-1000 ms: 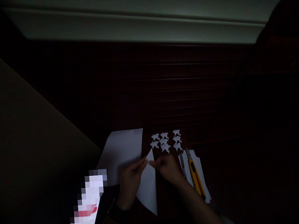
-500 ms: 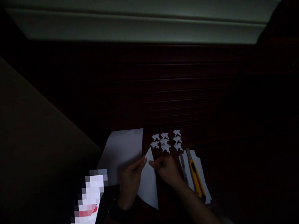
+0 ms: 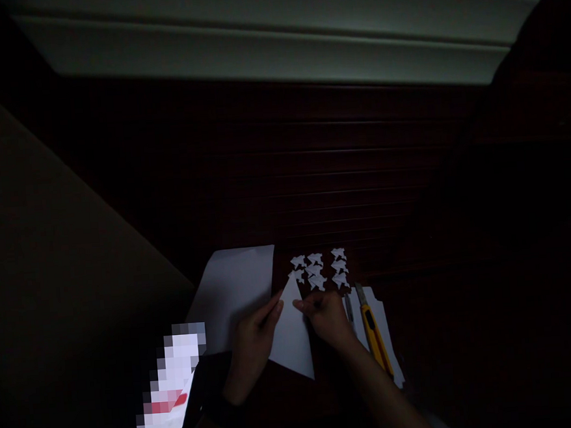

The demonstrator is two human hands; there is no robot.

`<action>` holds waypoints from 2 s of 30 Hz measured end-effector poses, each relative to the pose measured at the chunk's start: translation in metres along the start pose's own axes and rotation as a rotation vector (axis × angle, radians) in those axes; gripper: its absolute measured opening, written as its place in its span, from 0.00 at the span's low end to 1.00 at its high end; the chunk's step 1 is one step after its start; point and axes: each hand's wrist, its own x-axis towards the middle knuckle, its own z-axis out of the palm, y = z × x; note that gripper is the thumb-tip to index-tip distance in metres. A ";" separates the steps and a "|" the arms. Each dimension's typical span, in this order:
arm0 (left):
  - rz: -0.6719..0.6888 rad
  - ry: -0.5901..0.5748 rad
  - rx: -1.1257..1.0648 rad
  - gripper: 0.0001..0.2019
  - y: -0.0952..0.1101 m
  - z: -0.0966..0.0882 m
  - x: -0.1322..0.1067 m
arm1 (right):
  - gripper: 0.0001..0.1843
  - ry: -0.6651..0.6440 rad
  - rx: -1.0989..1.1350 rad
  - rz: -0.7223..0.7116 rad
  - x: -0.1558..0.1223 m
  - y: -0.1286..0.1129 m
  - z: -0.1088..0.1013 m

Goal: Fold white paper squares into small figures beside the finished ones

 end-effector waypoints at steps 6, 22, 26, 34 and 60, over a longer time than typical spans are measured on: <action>0.049 -0.044 0.004 0.16 0.006 0.002 -0.004 | 0.20 0.040 -0.028 0.004 0.002 0.001 -0.004; 0.004 0.102 -0.007 0.15 -0.004 0.001 0.002 | 0.19 -0.065 0.078 -0.004 0.001 -0.004 0.000; 0.003 0.118 -0.009 0.15 -0.008 -0.001 0.003 | 0.19 -0.062 0.073 -0.011 0.001 -0.003 -0.001; 0.000 0.114 -0.018 0.15 -0.009 -0.001 0.003 | 0.19 -0.058 0.100 -0.003 -0.001 -0.006 0.002; -0.029 -0.051 -0.099 0.19 -0.008 -0.003 0.005 | 0.19 -0.022 -0.015 0.015 0.005 0.007 -0.001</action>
